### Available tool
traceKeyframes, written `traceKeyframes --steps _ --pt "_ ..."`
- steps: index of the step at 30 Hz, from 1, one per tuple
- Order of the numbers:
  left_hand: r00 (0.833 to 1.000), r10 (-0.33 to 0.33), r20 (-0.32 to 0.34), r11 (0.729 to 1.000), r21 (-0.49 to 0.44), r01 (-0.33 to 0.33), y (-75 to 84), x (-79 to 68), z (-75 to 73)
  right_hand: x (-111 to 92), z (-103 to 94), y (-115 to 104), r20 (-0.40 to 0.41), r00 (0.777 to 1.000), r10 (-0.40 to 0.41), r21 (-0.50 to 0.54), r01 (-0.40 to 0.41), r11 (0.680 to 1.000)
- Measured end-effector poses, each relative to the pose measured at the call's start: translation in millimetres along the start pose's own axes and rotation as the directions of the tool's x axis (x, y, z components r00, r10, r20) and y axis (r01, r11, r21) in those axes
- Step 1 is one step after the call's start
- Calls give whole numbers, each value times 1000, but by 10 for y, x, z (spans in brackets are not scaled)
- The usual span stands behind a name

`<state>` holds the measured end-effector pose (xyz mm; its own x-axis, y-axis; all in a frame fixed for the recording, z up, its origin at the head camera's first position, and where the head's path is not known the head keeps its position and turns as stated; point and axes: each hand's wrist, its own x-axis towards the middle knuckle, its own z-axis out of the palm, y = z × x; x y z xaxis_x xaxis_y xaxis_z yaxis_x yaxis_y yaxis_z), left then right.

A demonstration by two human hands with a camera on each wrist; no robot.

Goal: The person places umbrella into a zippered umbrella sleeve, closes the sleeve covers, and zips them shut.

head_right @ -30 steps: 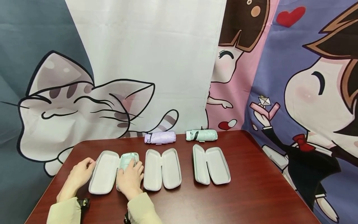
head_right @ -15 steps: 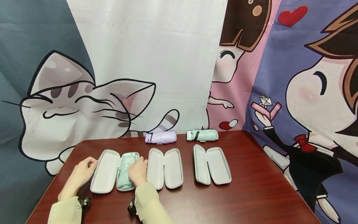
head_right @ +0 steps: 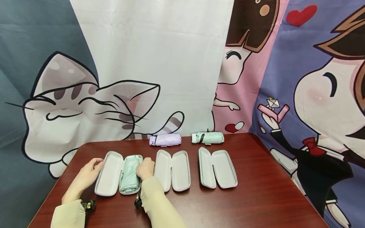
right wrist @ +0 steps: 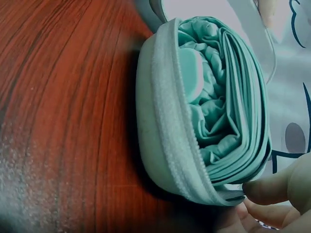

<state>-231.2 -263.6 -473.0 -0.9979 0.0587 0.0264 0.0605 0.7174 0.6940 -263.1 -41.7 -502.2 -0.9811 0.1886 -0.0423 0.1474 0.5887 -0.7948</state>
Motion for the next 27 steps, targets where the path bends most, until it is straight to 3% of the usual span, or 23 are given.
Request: traceKeyframes --steps 8,27 --pt "996 8 88 997 -81 -1 82 5 15 2 -10 14 25 1000 10 42 -11 999" --pt "985 14 171 969 -244 28 242 -9 115 42 17 97 50 999 4 49 -7 999"
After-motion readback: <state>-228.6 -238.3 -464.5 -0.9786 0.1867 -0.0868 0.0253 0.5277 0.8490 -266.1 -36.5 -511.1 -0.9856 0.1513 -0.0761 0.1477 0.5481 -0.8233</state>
